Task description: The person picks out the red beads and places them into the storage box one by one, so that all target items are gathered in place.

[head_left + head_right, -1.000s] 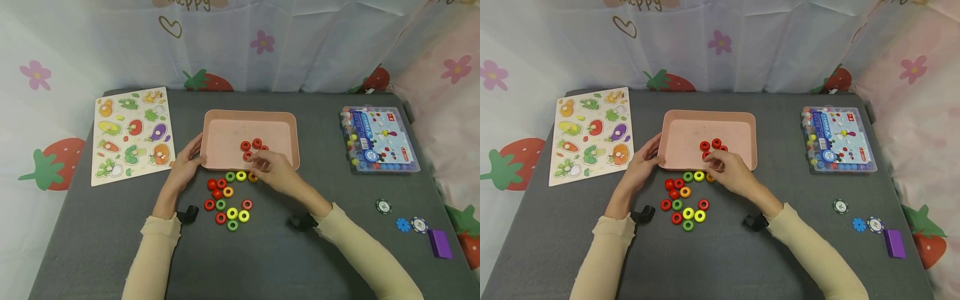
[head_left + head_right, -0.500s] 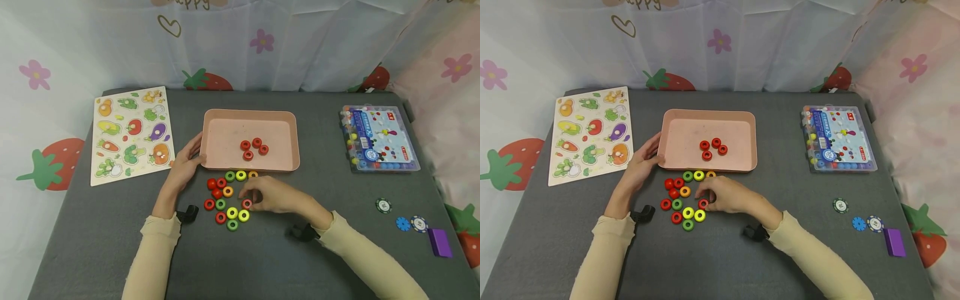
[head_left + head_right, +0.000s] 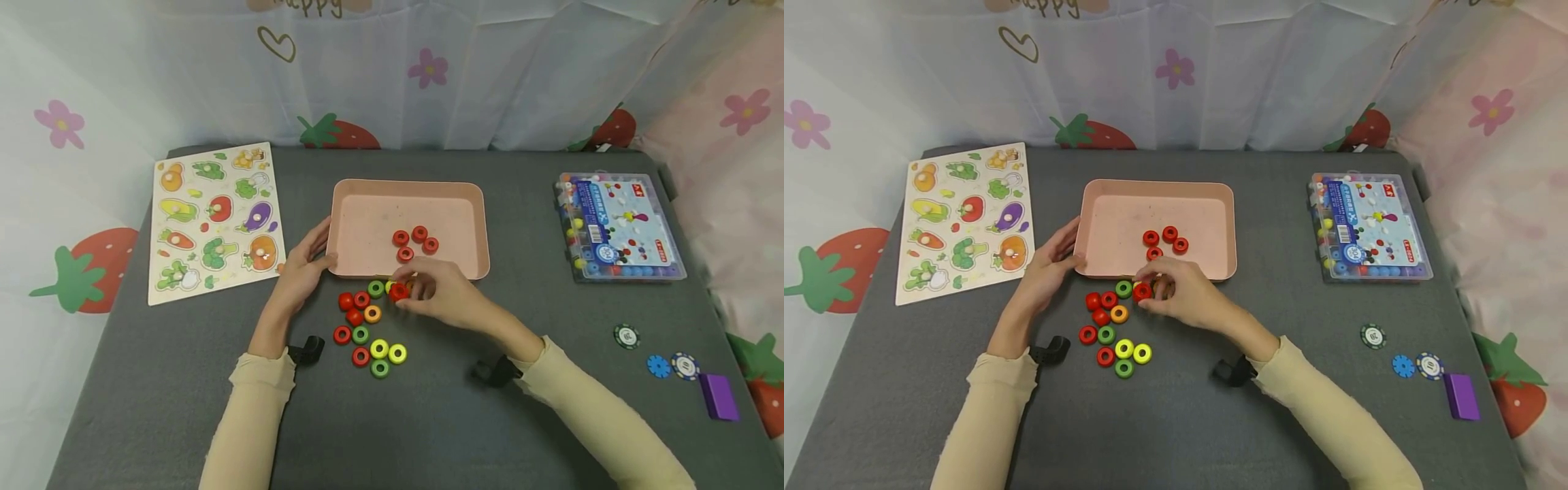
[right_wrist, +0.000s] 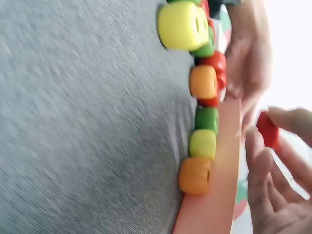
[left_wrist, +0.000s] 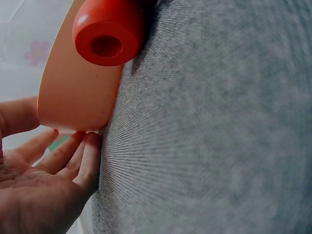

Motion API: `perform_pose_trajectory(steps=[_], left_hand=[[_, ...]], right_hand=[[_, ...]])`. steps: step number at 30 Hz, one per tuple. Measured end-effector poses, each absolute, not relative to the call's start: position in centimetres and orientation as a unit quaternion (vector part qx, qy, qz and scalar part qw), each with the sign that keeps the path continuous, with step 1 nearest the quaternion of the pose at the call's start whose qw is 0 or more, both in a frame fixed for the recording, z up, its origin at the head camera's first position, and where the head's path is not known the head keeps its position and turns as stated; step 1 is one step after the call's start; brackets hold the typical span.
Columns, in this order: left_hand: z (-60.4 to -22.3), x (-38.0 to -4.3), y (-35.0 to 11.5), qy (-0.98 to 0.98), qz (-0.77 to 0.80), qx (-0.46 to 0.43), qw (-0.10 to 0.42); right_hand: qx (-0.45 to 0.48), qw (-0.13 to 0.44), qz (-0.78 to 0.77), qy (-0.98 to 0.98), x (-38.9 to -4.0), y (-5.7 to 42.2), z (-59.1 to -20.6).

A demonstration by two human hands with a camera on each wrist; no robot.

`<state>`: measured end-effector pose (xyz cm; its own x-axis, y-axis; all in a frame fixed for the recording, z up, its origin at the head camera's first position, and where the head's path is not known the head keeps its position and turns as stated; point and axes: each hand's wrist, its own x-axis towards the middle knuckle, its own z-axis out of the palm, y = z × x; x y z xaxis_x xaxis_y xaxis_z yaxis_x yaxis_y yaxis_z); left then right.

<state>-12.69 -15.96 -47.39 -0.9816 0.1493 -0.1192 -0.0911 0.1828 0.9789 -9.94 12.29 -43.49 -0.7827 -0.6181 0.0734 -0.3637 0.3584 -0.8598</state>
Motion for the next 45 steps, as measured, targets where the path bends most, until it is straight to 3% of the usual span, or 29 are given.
perform_pose_trajectory(steps=[7,19,37,45], left_hand=[[-47.3,-12.7,-16.0,0.764,0.638,0.016,0.097],[-47.2,-12.7,-15.9,0.763,0.639,0.013,0.096],[-47.1,-12.6,-15.8,0.766,0.636,0.013,0.096],[-44.7,-12.0,-15.3,0.762,0.638,0.009,0.108]], right_hand=[[-0.235,0.036,-0.491,0.838,-12.2,13.0,-43.6],[-0.128,0.057,-0.454,0.880,-13.7,13.7,-45.1],[-0.159,0.047,-0.482,0.861,-13.3,13.9,-45.4],[-0.215,0.016,-0.501,0.838,-11.7,12.8,-44.3]])
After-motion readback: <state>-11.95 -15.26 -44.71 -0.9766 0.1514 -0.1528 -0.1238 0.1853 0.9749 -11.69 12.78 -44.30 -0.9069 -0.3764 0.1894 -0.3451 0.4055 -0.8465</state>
